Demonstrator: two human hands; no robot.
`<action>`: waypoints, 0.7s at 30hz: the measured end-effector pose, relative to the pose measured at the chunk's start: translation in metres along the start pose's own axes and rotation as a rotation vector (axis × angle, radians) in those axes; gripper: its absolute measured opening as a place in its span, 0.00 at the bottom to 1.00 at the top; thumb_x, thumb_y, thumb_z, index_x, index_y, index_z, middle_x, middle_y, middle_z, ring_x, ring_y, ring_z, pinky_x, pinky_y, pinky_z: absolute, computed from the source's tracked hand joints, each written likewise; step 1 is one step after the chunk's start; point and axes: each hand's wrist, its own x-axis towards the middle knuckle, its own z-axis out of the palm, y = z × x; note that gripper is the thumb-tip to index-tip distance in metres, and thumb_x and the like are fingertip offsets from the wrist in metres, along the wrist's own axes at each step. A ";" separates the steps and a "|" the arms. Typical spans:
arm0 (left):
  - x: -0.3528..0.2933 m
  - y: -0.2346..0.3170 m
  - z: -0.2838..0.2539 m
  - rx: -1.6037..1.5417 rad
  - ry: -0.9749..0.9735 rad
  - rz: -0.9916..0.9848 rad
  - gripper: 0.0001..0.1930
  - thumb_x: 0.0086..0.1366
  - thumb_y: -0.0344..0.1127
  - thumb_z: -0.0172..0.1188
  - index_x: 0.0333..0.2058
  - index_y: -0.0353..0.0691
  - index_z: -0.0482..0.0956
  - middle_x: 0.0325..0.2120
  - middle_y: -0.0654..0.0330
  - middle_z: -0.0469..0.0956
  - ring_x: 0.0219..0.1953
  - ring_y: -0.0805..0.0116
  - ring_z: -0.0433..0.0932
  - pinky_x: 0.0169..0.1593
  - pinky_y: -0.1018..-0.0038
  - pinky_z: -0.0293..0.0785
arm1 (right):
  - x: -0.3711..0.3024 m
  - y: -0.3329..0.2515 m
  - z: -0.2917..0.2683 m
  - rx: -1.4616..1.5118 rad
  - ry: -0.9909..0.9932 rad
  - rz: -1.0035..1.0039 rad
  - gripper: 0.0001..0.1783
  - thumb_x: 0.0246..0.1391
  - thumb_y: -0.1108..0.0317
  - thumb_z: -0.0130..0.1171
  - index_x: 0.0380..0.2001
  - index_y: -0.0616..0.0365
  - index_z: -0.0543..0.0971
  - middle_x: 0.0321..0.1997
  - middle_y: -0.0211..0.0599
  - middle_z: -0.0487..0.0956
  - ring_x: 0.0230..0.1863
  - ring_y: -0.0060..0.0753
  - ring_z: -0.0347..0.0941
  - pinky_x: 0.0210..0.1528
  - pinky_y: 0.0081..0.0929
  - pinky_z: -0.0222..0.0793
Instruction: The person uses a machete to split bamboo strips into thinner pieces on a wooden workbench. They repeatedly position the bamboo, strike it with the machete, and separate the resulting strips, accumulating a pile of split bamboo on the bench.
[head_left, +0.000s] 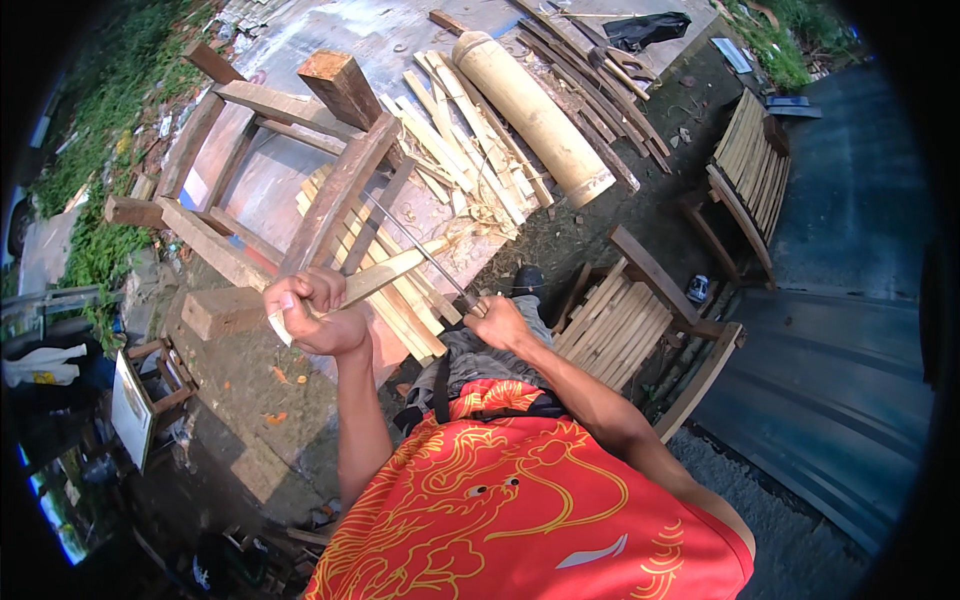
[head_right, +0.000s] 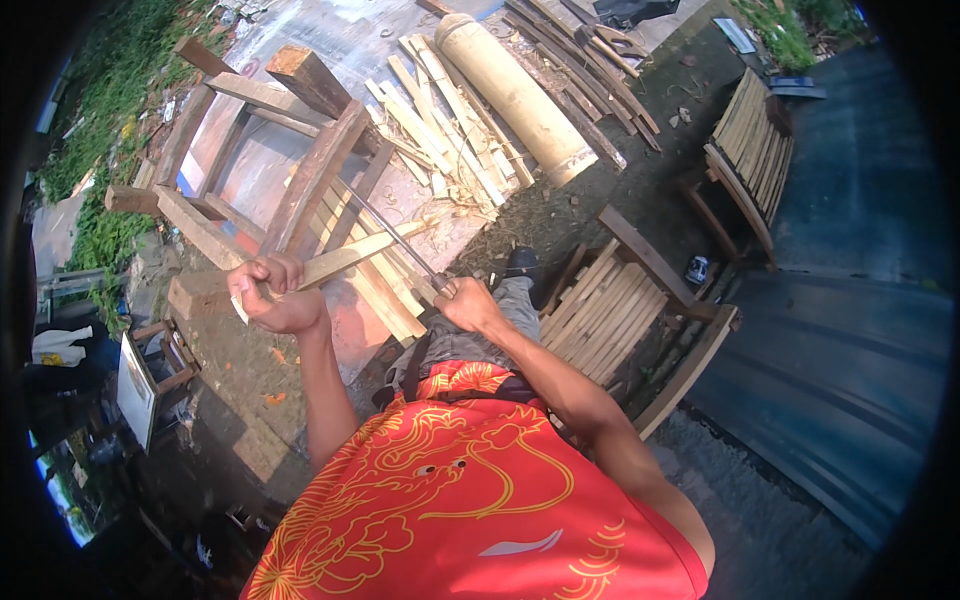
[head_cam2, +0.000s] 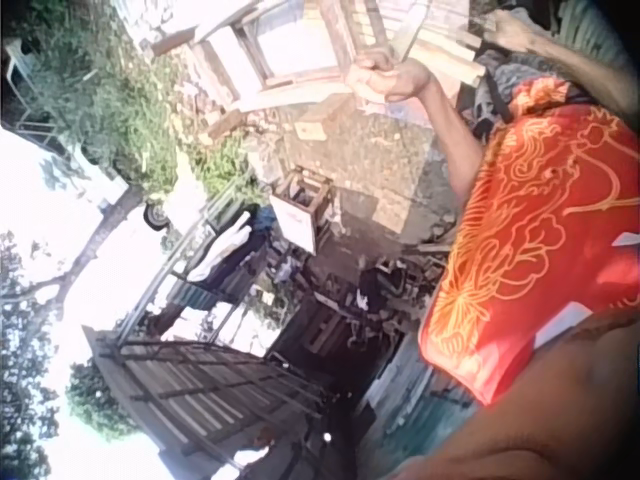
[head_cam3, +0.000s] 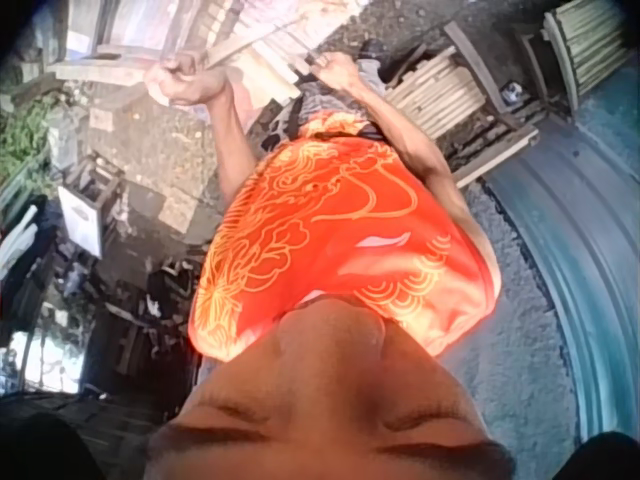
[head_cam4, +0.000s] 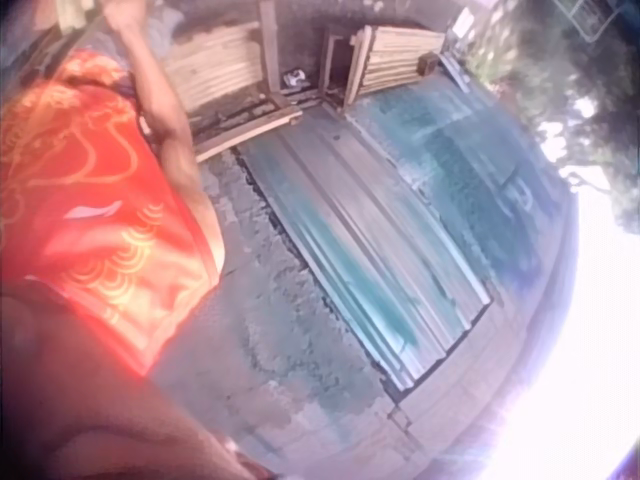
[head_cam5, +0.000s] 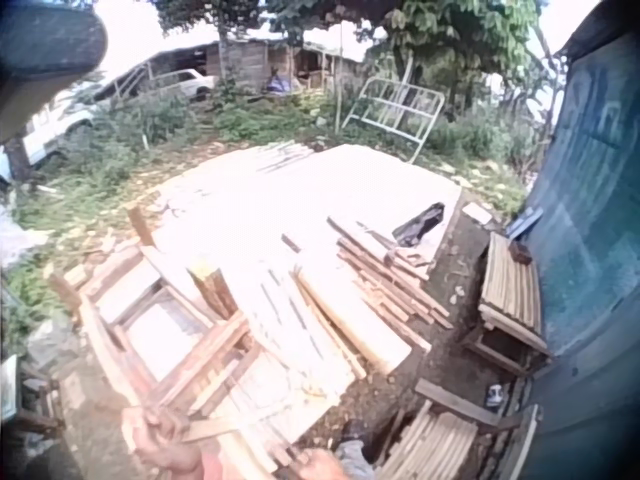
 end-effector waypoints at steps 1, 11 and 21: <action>0.000 -0.001 0.001 0.001 -0.016 0.007 0.12 0.72 0.40 0.43 0.31 0.40 0.62 0.15 0.64 0.56 0.14 0.75 0.56 0.19 0.76 0.55 | -0.004 -0.002 0.000 0.000 -0.014 -0.025 0.22 0.46 0.53 0.62 0.23 0.66 0.76 0.20 0.50 0.76 0.24 0.41 0.74 0.33 0.42 0.70; -0.008 0.001 0.005 0.000 -0.100 0.031 0.12 0.69 0.40 0.42 0.28 0.42 0.58 0.14 0.65 0.54 0.14 0.75 0.54 0.20 0.76 0.53 | 0.003 -0.010 -0.003 0.006 0.037 -0.027 0.20 0.46 0.56 0.61 0.21 0.65 0.73 0.17 0.44 0.74 0.21 0.37 0.70 0.31 0.41 0.68; -0.026 0.010 0.005 -0.121 -0.284 0.017 0.12 0.71 0.39 0.46 0.30 0.39 0.60 0.15 0.65 0.55 0.16 0.75 0.55 0.21 0.75 0.53 | -0.006 0.000 -0.005 0.086 -0.063 0.125 0.19 0.49 0.56 0.60 0.31 0.65 0.79 0.20 0.48 0.76 0.24 0.38 0.73 0.34 0.39 0.71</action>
